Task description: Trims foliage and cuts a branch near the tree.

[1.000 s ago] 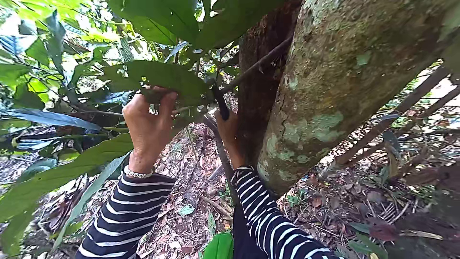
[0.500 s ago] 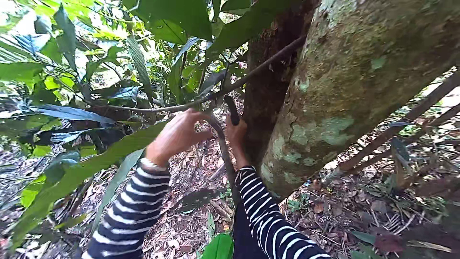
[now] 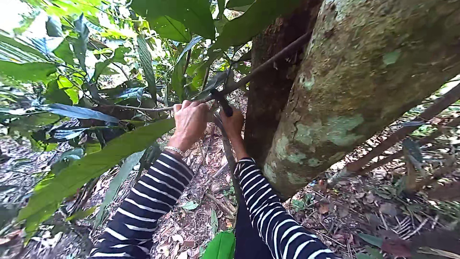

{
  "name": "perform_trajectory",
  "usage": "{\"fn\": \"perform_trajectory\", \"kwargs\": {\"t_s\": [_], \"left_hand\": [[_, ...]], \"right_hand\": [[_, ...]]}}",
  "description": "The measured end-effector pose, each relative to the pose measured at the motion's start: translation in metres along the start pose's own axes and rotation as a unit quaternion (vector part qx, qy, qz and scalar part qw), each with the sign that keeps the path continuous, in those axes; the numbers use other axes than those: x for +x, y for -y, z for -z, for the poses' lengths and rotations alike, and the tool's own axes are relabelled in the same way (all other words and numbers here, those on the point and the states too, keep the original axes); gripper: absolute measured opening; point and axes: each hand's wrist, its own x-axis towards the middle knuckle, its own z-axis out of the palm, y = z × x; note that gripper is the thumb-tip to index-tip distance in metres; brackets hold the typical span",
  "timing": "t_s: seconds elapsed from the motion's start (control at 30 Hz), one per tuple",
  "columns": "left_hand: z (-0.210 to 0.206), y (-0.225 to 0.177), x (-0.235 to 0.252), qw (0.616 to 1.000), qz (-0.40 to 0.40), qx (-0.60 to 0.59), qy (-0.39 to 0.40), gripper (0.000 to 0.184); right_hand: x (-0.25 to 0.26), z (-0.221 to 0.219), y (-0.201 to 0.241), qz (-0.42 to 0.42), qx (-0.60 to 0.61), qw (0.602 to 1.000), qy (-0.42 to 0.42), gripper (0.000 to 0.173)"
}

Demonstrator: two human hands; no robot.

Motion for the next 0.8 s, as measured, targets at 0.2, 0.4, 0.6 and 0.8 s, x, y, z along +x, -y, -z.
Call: {"fn": "perform_trajectory", "kwargs": {"t_s": [0.2, 0.4, 0.6, 0.8], "left_hand": [[0.004, -0.001, -0.002, 1.0, 0.0, 0.011, 0.008, 0.025], [0.0, 0.002, -0.006, 0.999, -0.016, 0.014, 0.033, 0.024], [-0.008, -0.007, -0.016, 0.998, -0.022, 0.009, 0.065, 0.026], [-0.012, -0.015, -0.025, 1.0, -0.005, 0.001, 0.03, 0.027]], "right_hand": [[0.012, 0.001, 0.011, 0.021, -0.025, 0.999, 0.009, 0.035], [-0.028, 0.005, -0.008, -0.033, -0.013, 0.998, 0.045, 0.035], [-0.027, -0.006, -0.046, -0.04, 0.027, 0.999, 0.009, 0.036], [-0.014, -0.003, -0.035, -0.045, -0.045, 0.998, -0.007, 0.034]]}}
